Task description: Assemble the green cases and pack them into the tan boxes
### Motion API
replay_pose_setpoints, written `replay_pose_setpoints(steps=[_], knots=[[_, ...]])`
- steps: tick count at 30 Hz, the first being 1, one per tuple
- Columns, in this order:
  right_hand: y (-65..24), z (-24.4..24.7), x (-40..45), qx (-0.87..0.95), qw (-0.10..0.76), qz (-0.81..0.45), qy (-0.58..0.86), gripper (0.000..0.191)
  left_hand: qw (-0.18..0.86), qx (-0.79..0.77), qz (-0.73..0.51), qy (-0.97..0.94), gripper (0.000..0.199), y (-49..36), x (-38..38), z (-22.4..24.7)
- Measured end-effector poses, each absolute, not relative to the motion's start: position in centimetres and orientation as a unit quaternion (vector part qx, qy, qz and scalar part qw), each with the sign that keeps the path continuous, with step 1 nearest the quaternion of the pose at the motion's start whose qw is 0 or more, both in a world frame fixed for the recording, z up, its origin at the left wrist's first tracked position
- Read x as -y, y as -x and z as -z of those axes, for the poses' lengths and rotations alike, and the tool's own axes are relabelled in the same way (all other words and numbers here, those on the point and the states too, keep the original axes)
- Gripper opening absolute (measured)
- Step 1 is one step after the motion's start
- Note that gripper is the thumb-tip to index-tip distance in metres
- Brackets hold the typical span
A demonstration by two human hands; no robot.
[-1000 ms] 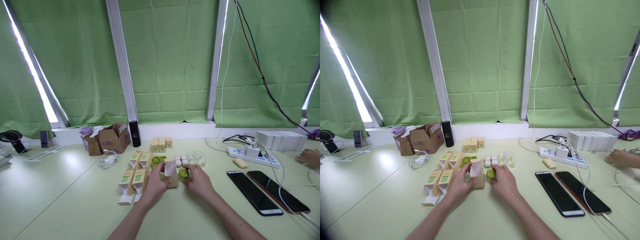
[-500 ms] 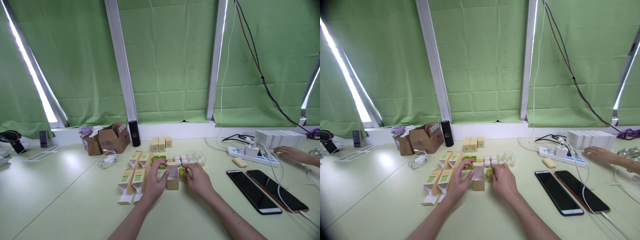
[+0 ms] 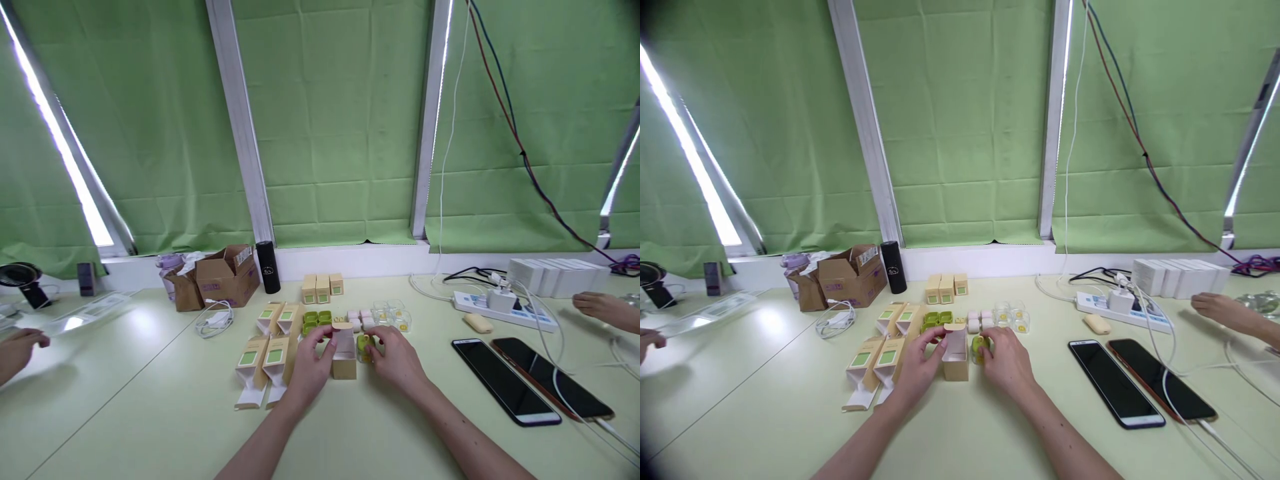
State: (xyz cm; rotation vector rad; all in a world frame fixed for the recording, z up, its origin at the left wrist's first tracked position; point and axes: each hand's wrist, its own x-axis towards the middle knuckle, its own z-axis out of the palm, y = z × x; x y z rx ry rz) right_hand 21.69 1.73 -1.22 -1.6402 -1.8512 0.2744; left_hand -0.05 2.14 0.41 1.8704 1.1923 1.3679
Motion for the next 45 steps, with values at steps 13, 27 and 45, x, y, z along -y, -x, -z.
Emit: replay_pose_setpoints(steps=[13, 27, 45], knots=[[-22.0, 1.2, -1.8, 0.715, 0.311, -0.169, 0.602, 0.037, 0.454, -0.423, -0.52, -0.587, 0.047, 0.4, -2.5, -0.6], [-22.5, 1.1, -2.3, 0.686, 0.407, -0.145, 0.585, 0.039, 0.477, -0.427, -0.525, -0.561, 0.051, -0.1, -2.4, -0.5], [-20.1, -0.7, 1.0, 0.703, 0.53, -0.256, 0.399, 0.041, 0.495, -0.398, -0.526, -0.566, 0.051, -0.5, -2.7, 0.1]])
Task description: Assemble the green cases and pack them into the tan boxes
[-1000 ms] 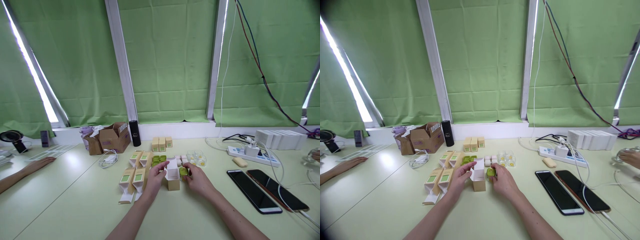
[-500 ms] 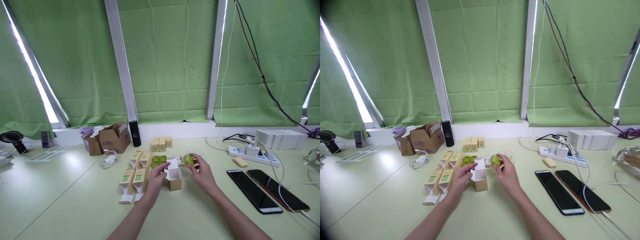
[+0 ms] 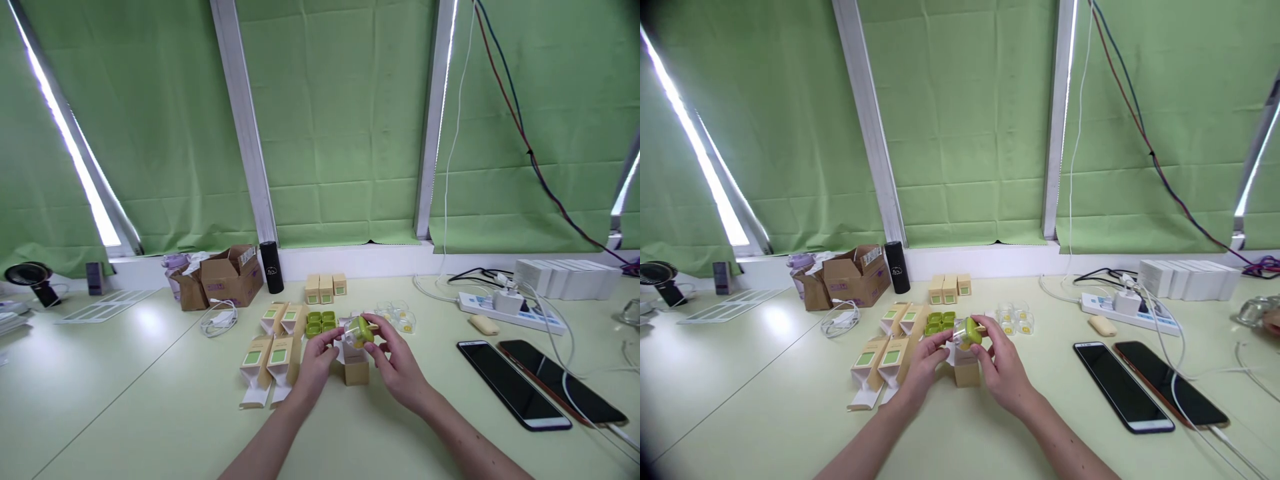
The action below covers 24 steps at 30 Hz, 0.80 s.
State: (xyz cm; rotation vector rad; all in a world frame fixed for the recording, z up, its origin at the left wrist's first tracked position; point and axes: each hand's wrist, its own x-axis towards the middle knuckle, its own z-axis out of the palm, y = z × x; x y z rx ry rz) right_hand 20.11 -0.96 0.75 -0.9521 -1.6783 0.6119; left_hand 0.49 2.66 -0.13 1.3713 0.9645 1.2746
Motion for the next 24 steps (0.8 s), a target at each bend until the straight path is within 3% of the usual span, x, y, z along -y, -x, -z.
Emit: replay_pose_setpoints(steps=[24], knots=[[-21.4, -1.1, 0.4, 0.757, 0.448, -0.162, 0.447, 0.036, 0.484, -0.414, -0.516, -0.573, 0.057, -0.3, -2.4, -0.3]])
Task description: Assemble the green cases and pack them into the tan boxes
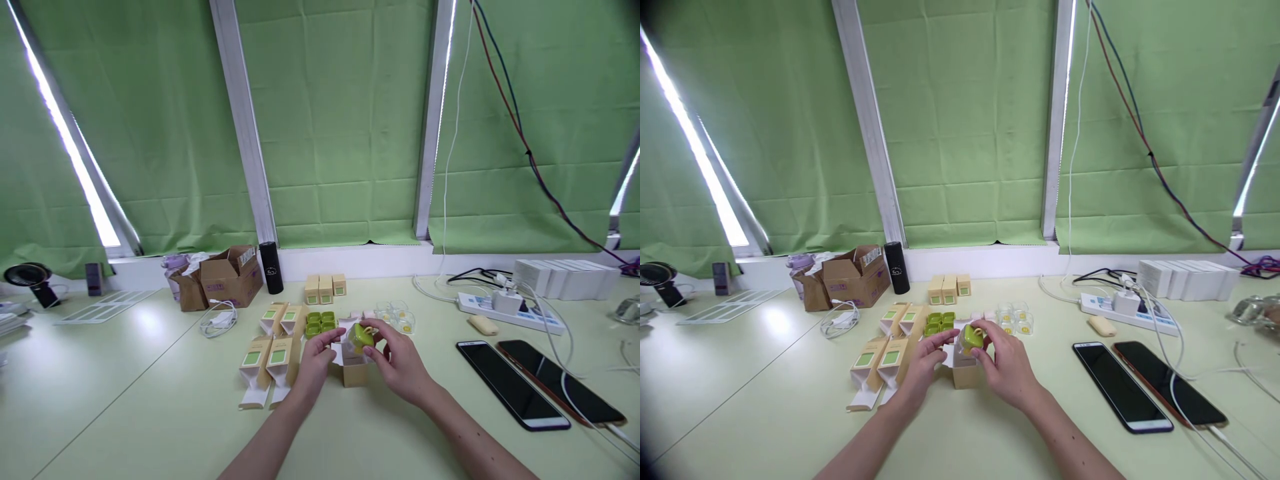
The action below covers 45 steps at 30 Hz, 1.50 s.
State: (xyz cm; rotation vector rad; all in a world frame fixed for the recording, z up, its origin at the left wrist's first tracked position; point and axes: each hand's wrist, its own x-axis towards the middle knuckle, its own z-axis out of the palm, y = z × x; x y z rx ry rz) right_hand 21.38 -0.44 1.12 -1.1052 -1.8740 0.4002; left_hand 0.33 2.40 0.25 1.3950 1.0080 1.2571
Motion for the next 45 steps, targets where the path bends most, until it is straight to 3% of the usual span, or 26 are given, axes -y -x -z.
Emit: replay_pose_setpoints(steps=[16, 22, 45], knots=[[-20.9, -0.6, 1.1, 0.793, 0.419, -0.133, 0.423, 0.03, 0.496, -0.42, -0.519, -0.555, 0.061, -0.6, -2.6, 0.1], [-20.6, -0.5, 0.9, 0.798, 0.43, -0.117, 0.406, 0.012, 0.493, -0.418, -0.526, -0.554, 0.06, -0.5, -3.0, 0.6], [-19.7, 0.3, 0.5, 0.777, 0.452, -0.059, 0.434, 0.02, 0.504, -0.403, -0.508, -0.571, 0.057, -0.4, -2.6, 0.3]])
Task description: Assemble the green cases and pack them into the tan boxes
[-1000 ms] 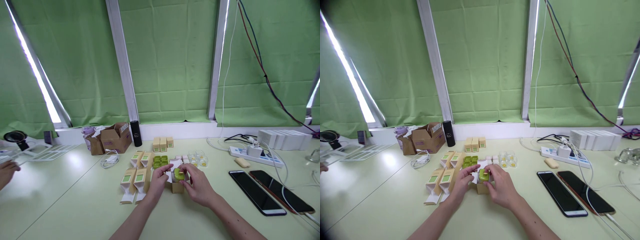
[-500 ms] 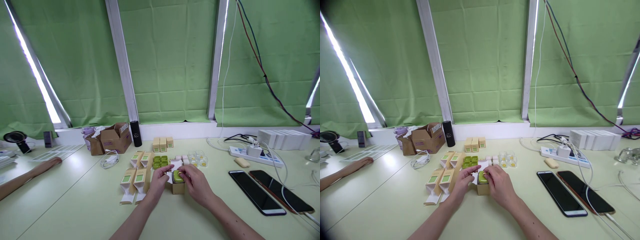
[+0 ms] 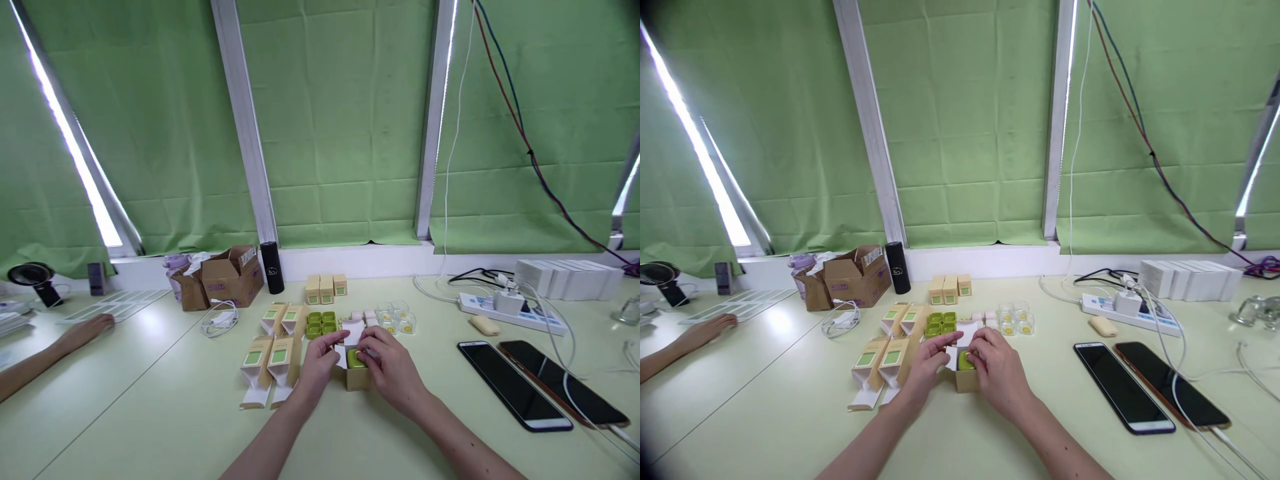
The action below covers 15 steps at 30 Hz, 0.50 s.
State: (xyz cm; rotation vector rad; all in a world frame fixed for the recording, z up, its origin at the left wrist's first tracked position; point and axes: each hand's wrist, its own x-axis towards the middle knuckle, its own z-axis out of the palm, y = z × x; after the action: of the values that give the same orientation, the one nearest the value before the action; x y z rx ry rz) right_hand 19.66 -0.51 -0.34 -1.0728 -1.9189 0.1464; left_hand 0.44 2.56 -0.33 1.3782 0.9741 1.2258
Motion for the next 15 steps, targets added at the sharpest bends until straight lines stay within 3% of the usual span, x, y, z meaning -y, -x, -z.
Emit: replay_pose_setpoints(steps=[15], knots=[[-19.5, 0.05, 0.54, 0.769, 0.432, -0.105, 0.458, 0.029, 0.501, -0.401, -0.507, -0.575, 0.057, -0.55, -2.57, 0.43]])
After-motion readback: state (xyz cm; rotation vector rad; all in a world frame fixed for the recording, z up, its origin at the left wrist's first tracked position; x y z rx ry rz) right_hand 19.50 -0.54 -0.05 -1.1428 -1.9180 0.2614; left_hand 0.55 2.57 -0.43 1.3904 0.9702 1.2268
